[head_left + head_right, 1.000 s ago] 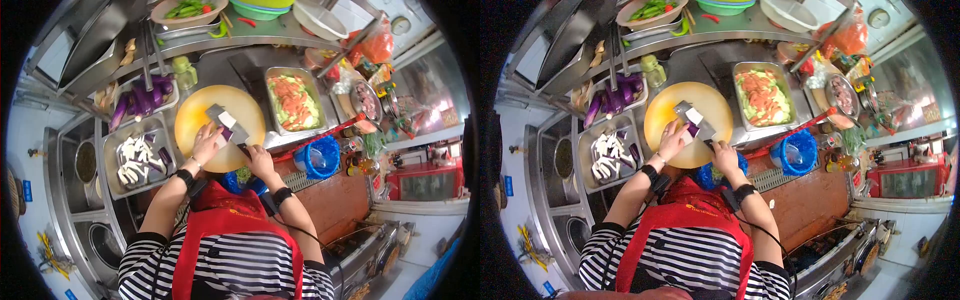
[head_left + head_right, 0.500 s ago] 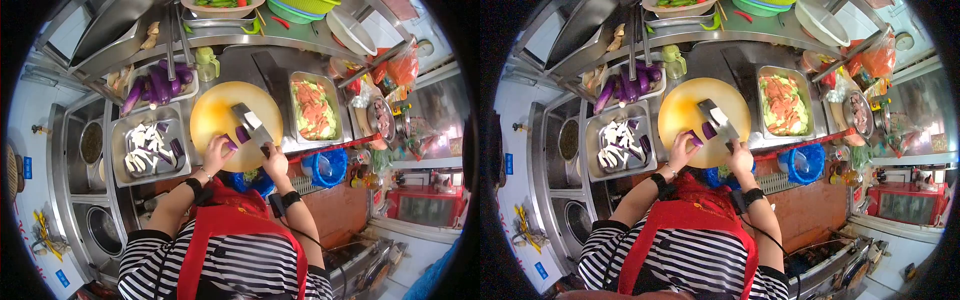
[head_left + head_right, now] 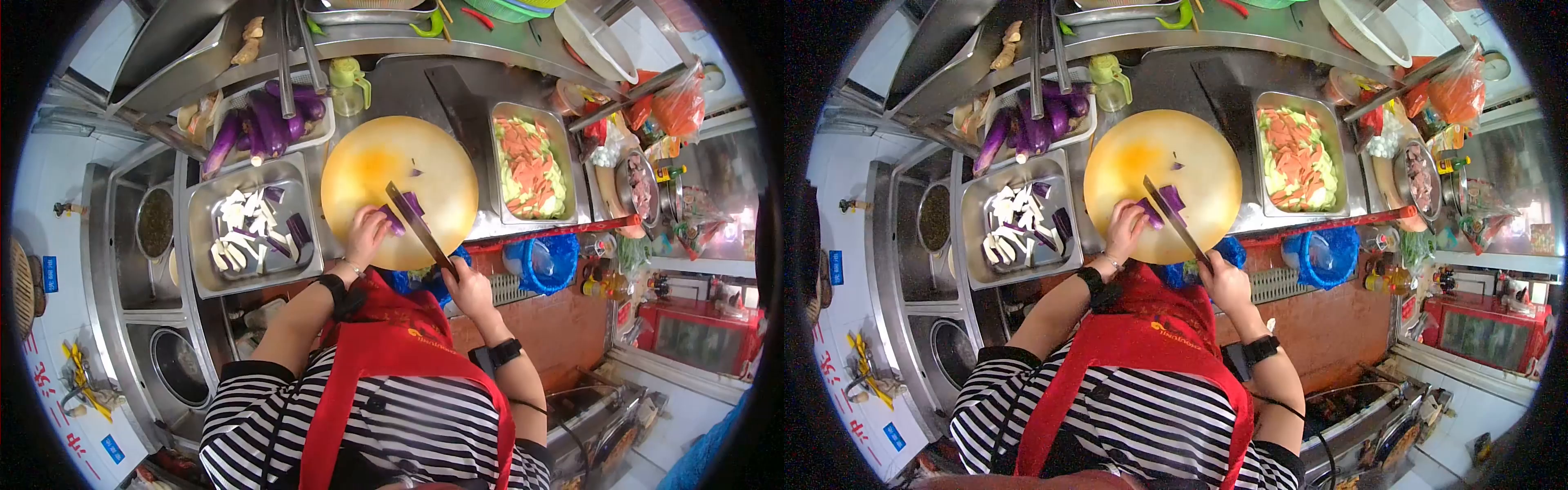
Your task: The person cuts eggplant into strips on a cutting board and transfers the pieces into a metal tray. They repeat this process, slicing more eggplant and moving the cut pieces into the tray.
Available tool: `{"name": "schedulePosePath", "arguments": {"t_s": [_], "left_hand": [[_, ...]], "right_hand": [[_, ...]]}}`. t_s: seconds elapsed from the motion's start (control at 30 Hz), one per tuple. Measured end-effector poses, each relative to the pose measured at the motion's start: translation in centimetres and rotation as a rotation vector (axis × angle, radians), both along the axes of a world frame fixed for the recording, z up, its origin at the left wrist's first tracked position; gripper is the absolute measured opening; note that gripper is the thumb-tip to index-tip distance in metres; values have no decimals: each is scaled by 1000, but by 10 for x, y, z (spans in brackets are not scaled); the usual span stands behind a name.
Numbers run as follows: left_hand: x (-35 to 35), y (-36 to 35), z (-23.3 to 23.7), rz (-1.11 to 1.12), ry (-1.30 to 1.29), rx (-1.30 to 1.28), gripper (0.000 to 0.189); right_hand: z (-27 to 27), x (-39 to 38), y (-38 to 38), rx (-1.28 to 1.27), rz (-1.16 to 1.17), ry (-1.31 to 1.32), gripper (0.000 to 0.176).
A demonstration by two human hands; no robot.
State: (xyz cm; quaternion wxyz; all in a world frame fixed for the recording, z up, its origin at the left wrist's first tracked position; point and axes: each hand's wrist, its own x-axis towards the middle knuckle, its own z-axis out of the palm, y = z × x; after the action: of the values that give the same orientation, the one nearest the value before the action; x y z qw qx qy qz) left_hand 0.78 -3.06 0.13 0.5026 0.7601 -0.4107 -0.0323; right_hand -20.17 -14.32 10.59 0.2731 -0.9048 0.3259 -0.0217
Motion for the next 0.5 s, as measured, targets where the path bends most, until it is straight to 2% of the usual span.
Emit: {"name": "schedulePosePath", "arguments": {"t_s": [0.17, 0.5], "left_hand": [[-2, 0, -3, 3, 11, -18, 16], [-3, 0, -6, 53, -20, -16, 13]], "right_hand": [[7, -8, -3, -27, 98, -14, 24], [9, 1, -6, -77, 153, 94, 21]]}}
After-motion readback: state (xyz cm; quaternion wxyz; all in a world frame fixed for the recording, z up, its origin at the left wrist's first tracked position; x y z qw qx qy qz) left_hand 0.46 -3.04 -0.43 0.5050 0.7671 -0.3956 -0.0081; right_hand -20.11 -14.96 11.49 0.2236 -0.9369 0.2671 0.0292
